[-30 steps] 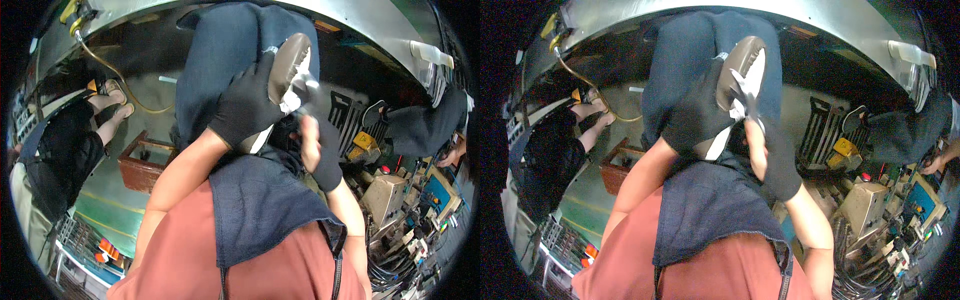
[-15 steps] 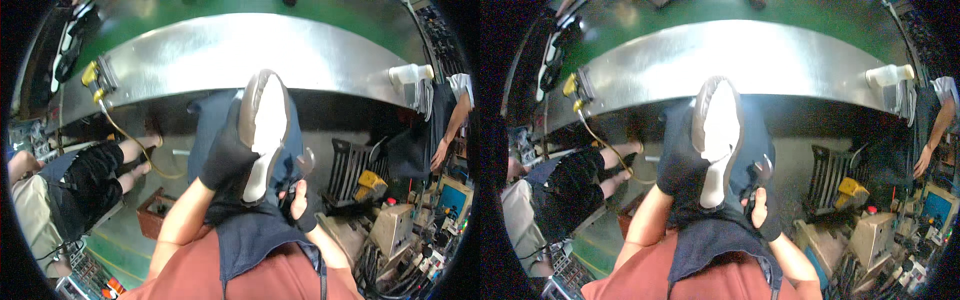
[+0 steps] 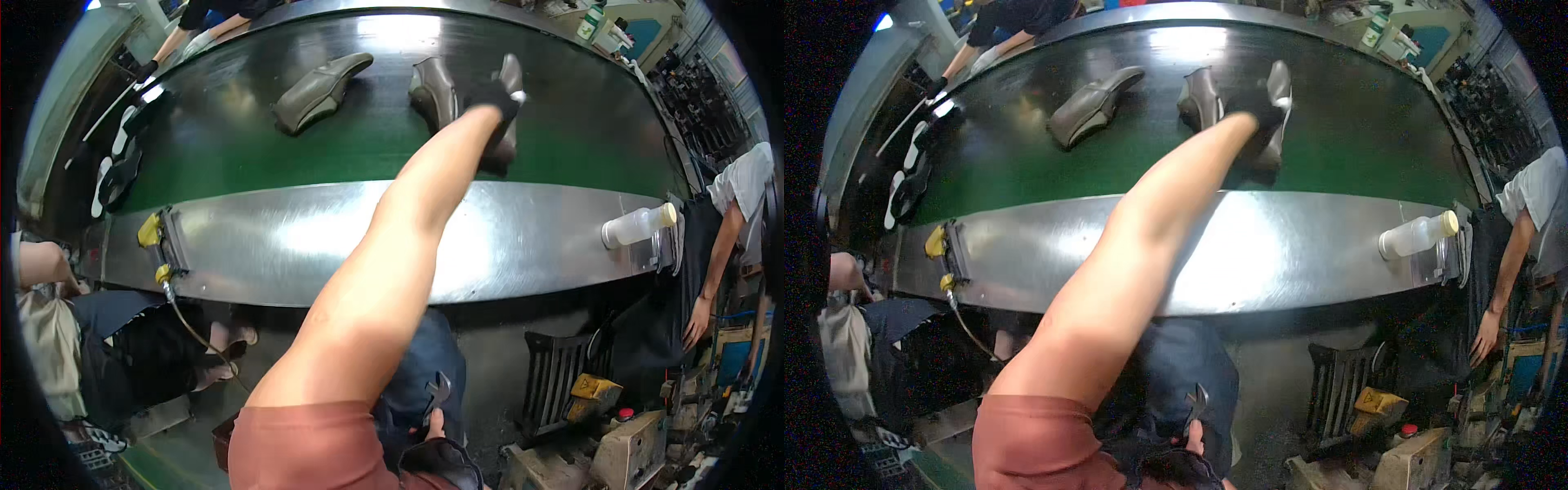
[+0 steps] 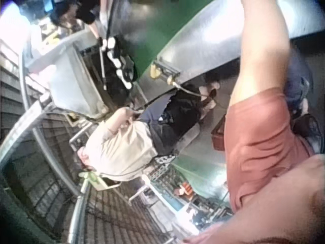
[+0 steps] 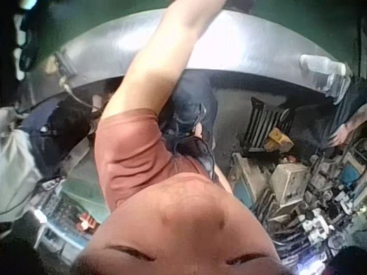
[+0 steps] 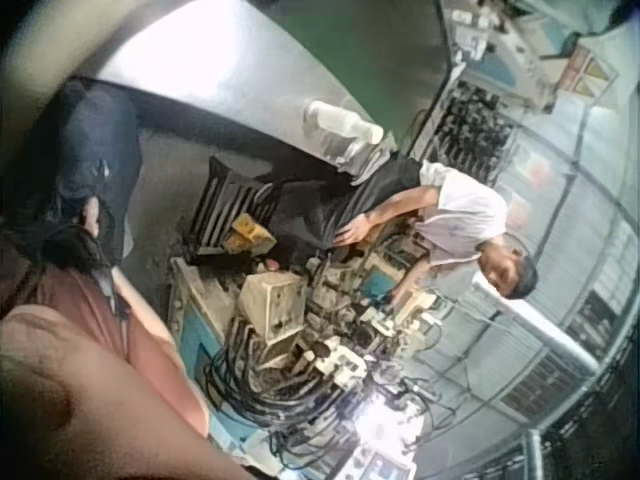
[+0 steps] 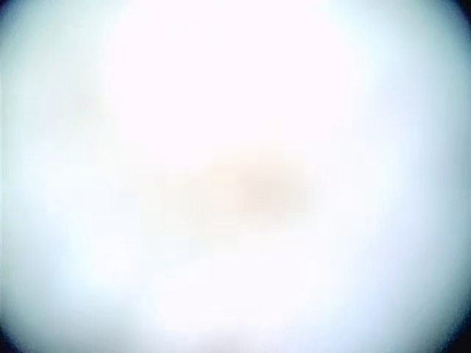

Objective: Trimming excess material and pulling the shoe upper over the last using lasting pincers.

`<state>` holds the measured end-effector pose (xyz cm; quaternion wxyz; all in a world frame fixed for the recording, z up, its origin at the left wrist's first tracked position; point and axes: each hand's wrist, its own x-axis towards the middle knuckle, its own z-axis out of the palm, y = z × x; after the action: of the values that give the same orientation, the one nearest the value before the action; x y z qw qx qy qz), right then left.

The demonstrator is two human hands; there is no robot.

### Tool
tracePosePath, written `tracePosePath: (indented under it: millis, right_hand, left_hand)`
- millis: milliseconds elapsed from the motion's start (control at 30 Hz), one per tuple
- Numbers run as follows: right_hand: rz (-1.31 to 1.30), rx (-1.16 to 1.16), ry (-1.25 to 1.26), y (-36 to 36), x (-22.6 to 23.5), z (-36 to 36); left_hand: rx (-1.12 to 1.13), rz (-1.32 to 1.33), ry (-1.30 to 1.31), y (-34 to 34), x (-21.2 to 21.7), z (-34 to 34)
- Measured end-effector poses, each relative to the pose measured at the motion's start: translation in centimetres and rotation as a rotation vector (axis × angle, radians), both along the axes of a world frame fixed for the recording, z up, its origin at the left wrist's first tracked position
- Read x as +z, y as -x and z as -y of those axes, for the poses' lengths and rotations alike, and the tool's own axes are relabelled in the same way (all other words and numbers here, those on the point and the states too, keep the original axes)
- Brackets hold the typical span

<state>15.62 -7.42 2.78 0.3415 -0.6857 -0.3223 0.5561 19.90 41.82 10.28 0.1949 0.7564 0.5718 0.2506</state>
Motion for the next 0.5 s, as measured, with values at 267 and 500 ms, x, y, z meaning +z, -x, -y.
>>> tracePosePath:
  millis: [267,500]
  right_hand:
    - [-0.026,-0.169,0.087,-6.0,0.3,-0.3]
    - [-0.123,-0.095,0.105,2.1,-1.9,5.6]
  left_hand:
    - [0.237,0.046,-0.151,7.5,-9.3,7.2]
    - [-0.263,0.565,-0.135,19.4,-6.8,1.4]
